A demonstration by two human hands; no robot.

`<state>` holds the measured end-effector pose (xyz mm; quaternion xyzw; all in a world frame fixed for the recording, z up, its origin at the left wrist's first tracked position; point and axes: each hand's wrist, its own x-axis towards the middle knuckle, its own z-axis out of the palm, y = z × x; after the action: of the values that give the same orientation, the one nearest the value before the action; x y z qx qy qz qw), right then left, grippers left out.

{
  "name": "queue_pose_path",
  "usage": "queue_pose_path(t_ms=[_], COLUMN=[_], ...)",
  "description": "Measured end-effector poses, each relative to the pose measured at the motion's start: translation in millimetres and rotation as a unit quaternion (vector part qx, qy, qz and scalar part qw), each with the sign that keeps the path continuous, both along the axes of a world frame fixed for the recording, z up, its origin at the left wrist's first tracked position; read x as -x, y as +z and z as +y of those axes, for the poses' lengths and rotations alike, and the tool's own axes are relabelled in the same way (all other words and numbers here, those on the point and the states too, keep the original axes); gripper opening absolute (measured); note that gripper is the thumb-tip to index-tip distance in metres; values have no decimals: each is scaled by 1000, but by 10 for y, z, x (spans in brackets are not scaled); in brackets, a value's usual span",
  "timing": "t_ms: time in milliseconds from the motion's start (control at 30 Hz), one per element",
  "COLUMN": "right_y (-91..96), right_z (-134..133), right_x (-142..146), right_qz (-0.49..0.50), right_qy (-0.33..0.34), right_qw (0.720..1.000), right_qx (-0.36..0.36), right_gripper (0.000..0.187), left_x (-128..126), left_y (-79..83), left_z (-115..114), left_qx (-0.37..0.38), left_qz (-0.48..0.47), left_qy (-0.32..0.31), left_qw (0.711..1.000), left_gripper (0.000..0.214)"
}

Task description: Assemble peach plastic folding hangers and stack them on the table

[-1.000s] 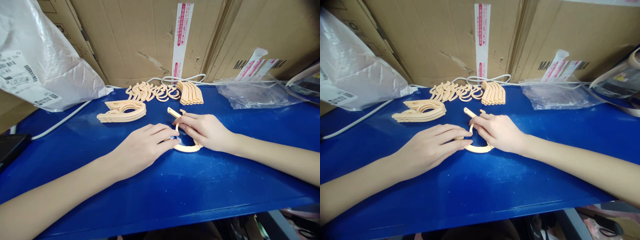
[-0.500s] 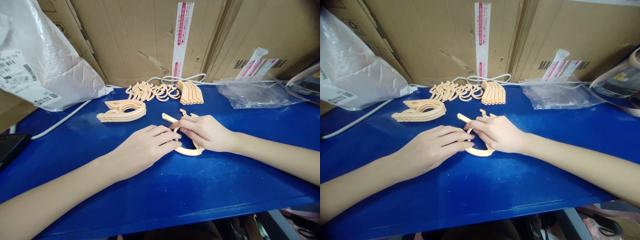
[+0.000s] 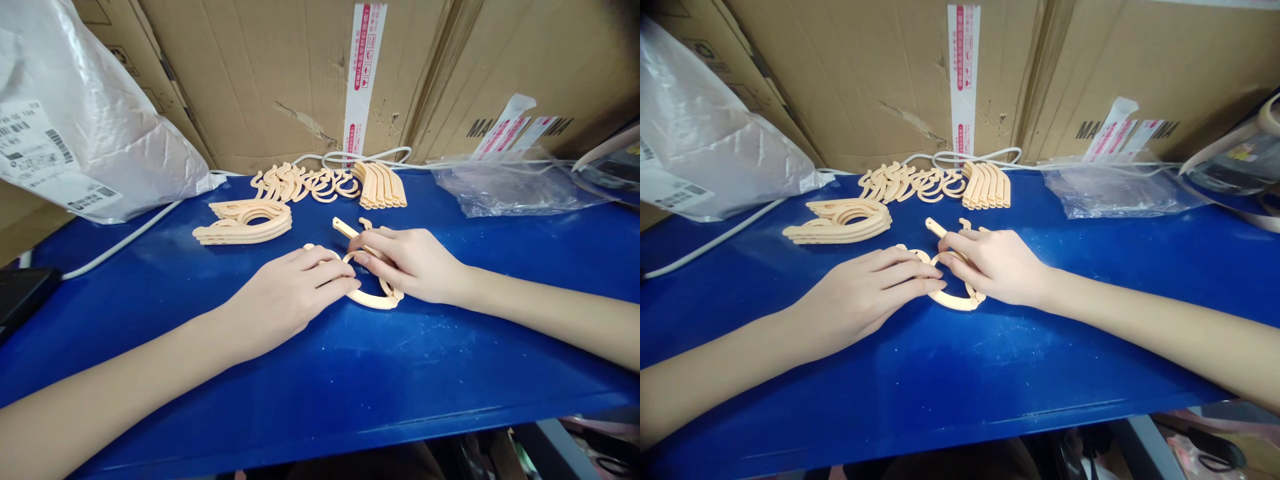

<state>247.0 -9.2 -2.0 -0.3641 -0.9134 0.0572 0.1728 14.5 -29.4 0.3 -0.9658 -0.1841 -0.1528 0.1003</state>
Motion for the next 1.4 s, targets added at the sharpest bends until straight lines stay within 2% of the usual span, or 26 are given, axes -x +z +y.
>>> queue_pose_path(t_ms=[233, 367, 433, 533, 700, 833, 933, 1000, 1033, 1133, 1233, 1300, 1400], right_y=[28, 36, 41, 52, 66, 67, 61, 54, 52, 51, 65, 79, 99], right_z=[-16, -24, -34, -60, -103, -121, -133, -131, -123, -73, -18, -3, -6], right_x=[2, -7, -13, -15, 8, 8, -16, -36, -44, -49, -31, -19, -21], right_qz=[9, 4, -14, -46, -87, -75, -56, -49, -49, -66, -106, -137, -173], right_qy=[-19, -42, -31, 33, 188, 231, 259, 232, 196, 36, -84, -121, -137], right_qw=[1000, 999, 998, 991, 953, 937, 930, 936, 945, 970, 971, 967, 962], right_qx=[12, -24, -56, -123, -221, -253, -257, -259, -257, -232, -196, -176, -161], right_gripper=[37, 44, 47, 50, 46, 40, 36, 35, 35, 34, 35, 38, 38], left_x=[-8, -16, -7, 10, 7, -2, 3, 6, 6, 0, -8, -9, -6], left_y=[4, 20, 24, 26, 15, 2, -1, 0, 1, 4, 7, 10, 18], left_z=[-38, -41, -31, -16, -5, -11, -8, 0, 3, 3, -7, -10, -2], left_qx=[-15, -3, 10, 17, 24, 56, 66, 63, 60, 52, 54, 57, 57], left_qz=[-11, -15, -25, -45, -49, -70, -90, -81, -73, -53, -46, -43, -27], left_qy=[33, 48, 56, 78, 91, 89, 116, 126, 127, 133, 142, 135, 119], left_qw=[999, 999, 998, 996, 994, 992, 987, 987, 987, 988, 987, 988, 991], left_gripper=[27, 26, 27, 29, 26, 23, 22, 25, 27, 31, 33, 37, 43])
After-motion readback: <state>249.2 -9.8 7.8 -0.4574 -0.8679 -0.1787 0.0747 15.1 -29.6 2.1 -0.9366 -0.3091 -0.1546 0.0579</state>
